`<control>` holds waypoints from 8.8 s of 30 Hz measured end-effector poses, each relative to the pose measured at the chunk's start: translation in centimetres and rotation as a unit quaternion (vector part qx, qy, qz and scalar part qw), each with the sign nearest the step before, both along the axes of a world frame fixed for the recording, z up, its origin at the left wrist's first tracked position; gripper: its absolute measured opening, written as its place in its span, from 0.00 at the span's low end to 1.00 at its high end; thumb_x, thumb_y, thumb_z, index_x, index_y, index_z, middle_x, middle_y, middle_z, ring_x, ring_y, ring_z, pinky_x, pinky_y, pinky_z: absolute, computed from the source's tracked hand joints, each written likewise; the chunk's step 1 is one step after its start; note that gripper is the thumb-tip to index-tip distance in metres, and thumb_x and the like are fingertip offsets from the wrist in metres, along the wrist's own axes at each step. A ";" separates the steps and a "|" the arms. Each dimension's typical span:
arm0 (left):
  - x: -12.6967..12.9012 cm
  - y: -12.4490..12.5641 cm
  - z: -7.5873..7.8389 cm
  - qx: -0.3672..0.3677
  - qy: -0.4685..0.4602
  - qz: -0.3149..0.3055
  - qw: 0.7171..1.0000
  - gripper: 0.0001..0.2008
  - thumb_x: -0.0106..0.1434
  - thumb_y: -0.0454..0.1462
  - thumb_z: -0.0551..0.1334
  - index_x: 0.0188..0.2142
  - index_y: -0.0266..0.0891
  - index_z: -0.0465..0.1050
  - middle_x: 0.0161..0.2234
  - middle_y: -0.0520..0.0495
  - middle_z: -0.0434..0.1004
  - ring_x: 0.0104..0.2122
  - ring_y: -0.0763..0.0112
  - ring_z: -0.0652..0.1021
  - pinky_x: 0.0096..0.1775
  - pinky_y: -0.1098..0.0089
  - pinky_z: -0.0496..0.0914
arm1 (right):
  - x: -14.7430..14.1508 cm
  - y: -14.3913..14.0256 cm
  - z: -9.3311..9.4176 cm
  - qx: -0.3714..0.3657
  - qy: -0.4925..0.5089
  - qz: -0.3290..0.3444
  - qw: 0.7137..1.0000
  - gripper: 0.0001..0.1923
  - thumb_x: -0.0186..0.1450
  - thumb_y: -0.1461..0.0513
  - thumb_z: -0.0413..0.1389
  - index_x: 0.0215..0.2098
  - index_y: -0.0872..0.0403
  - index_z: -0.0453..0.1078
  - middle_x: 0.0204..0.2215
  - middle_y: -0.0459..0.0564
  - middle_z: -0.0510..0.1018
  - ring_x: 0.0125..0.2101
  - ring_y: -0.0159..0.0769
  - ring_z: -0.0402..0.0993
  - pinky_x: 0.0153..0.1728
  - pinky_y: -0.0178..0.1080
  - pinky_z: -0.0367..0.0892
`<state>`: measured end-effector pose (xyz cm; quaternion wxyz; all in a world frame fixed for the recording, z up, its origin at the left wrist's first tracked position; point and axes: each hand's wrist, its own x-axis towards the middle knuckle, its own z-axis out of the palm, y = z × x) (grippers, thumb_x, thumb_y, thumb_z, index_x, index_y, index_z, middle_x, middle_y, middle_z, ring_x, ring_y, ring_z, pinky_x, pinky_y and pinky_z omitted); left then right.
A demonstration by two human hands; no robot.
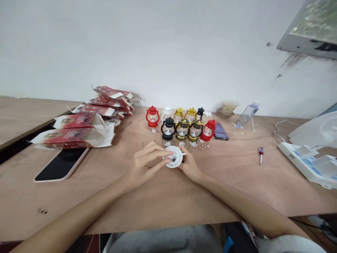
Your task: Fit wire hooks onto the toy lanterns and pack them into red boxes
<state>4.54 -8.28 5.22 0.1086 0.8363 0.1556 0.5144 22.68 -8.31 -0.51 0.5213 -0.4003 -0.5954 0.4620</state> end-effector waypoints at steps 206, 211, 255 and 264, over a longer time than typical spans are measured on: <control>-4.8 9.1 -4.2 -0.063 0.405 0.210 0.888 0.11 0.64 0.41 0.54 0.35 0.43 0.74 0.38 0.48 0.77 0.43 0.62 0.72 0.41 0.65 0.57 | 0.5 0.3 0.2 -0.118 0.245 0.066 0.960 0.17 0.49 0.55 0.66 0.36 0.49 0.73 0.34 0.45 0.76 0.33 0.30 0.68 0.37 0.33 0.65; -4.4 8.7 -3.6 -0.044 0.424 0.210 0.880 0.12 0.65 0.39 0.53 0.32 0.41 0.73 0.36 0.47 0.76 0.40 0.64 0.70 0.40 0.66 0.57 | 0.2 0.0 0.5 -0.121 0.213 0.070 0.967 0.21 0.44 0.58 0.69 0.36 0.49 0.72 0.34 0.45 0.78 0.36 0.35 0.72 0.41 0.39 0.66; -3.9 7.4 -2.2 -0.066 0.500 0.199 0.840 0.06 0.63 0.34 0.55 0.38 0.40 0.71 0.41 0.47 0.76 0.42 0.66 0.74 0.41 0.68 0.60 | -0.4 -0.4 0.6 -0.013 0.036 0.069 0.997 0.18 0.47 0.61 0.67 0.34 0.53 0.67 0.32 0.44 0.76 0.34 0.34 0.72 0.42 0.40 0.66; -4.2 7.9 -3.2 -0.160 0.438 0.158 0.870 0.07 0.61 0.33 0.55 0.38 0.39 0.70 0.39 0.47 0.76 0.40 0.66 0.74 0.42 0.69 0.65 | -0.4 -0.5 0.4 -0.008 0.022 0.079 0.997 0.18 0.48 0.61 0.66 0.35 0.52 0.66 0.32 0.44 0.76 0.35 0.34 0.72 0.43 0.39 0.65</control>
